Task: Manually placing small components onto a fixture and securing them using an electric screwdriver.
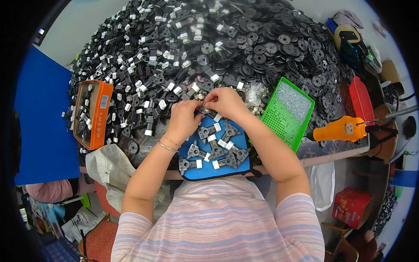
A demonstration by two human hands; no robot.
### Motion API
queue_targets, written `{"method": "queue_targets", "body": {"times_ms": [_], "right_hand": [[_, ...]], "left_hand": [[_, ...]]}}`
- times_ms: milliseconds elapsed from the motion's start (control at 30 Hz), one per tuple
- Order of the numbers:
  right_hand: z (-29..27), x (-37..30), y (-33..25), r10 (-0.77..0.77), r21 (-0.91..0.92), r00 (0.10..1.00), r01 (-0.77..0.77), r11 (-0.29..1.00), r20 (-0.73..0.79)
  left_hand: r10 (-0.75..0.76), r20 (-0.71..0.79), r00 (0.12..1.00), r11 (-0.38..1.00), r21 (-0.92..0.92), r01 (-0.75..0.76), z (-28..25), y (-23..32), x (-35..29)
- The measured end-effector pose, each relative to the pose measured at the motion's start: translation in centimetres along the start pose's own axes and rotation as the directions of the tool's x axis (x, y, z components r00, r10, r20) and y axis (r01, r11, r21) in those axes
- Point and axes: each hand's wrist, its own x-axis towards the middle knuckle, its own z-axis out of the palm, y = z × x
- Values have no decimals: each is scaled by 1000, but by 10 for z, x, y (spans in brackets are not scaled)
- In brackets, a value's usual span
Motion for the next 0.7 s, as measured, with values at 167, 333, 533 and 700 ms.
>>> {"method": "queue_targets", "body": {"times_ms": [167,333,533,700], "right_hand": [[0,-9,-5,-73,-63,997,75,995,22],[6,-13,-4,-196,-168,981,191,967,-12],[6,-14,-12,-232,-263,973,224,938,1],[6,-9,-7,-205,-244,978,208,947,40]], "left_hand": [[-11,-9,1000,1000,16,11,-5,8,-1],[-21,3,1000,1000,11,21,-2,5,0],[-20,16,1000,1000,14,20,1,2,0],[2,8,1000,1000,29,-2,3,0,-2]]}}
